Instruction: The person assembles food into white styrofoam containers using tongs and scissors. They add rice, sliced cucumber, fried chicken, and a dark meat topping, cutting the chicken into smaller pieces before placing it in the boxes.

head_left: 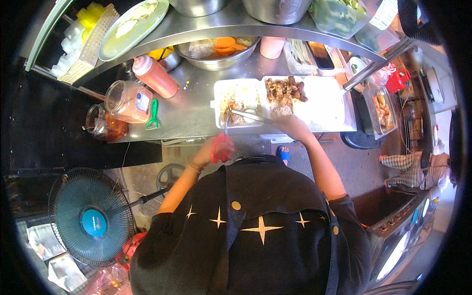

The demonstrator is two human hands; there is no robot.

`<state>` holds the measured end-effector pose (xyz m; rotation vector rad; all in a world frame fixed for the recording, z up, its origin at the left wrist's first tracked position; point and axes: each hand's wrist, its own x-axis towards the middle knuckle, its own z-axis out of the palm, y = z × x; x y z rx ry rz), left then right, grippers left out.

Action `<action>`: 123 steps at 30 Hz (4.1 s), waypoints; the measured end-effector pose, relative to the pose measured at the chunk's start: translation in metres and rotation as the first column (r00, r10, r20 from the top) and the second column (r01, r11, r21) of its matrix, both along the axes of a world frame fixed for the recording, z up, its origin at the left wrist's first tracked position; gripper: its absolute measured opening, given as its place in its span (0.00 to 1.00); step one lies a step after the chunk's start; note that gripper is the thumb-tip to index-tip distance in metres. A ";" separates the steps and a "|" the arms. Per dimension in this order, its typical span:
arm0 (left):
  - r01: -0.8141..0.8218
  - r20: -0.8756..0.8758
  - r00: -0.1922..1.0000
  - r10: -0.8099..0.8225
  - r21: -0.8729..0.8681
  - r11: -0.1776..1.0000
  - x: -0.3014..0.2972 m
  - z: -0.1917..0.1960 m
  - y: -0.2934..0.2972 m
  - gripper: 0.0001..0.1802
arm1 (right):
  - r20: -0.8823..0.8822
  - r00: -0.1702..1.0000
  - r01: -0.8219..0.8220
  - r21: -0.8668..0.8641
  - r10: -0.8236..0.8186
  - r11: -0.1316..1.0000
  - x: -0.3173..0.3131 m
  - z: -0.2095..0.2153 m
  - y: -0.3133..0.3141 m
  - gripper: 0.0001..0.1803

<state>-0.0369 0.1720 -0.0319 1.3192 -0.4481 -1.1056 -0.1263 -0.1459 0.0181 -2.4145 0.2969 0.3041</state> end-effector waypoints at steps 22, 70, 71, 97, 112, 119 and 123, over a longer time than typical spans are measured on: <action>-0.234 0.679 0.726 -0.109 0.394 0.889 0.023 0.021 -0.006 0.13 | 0.060 0.970 -0.177 -0.486 0.235 0.856 0.016 0.033 0.031 0.16; 0.104 0.492 0.692 -0.528 0.656 0.748 -0.060 0.130 -0.274 0.18 | 0.279 0.419 0.829 -0.505 -0.864 0.239 -0.331 0.061 -0.458 0.16; 0.100 0.497 0.695 -0.520 0.650 0.754 -0.064 0.130 -0.278 0.18 | 0.261 0.385 0.854 -0.465 -0.885 0.234 -0.336 0.066 -0.462 0.16; 0.170 0.447 0.680 -0.582 0.675 0.718 -0.085 0.124 -0.316 0.14 | 0.047 0.543 0.697 -0.581 -0.838 0.419 -0.351 0.057 -0.500 0.17; 0.126 0.494 0.628 -0.601 0.698 0.705 -0.092 0.141 -0.330 0.16 | 0.092 0.413 0.774 -0.560 -0.906 0.296 -0.354 0.056 -0.517 0.18; 0.104 0.570 0.592 -0.569 0.647 0.756 -0.086 0.123 -0.323 0.16 | 0.199 0.392 0.813 -0.531 -0.898 0.237 -0.357 0.060 -0.508 0.17; 0.113 0.545 0.653 -0.526 0.617 0.779 -0.085 0.117 -0.318 0.13 | 0.277 0.409 0.822 -0.526 -0.870 0.218 -0.362 0.100 -0.477 0.17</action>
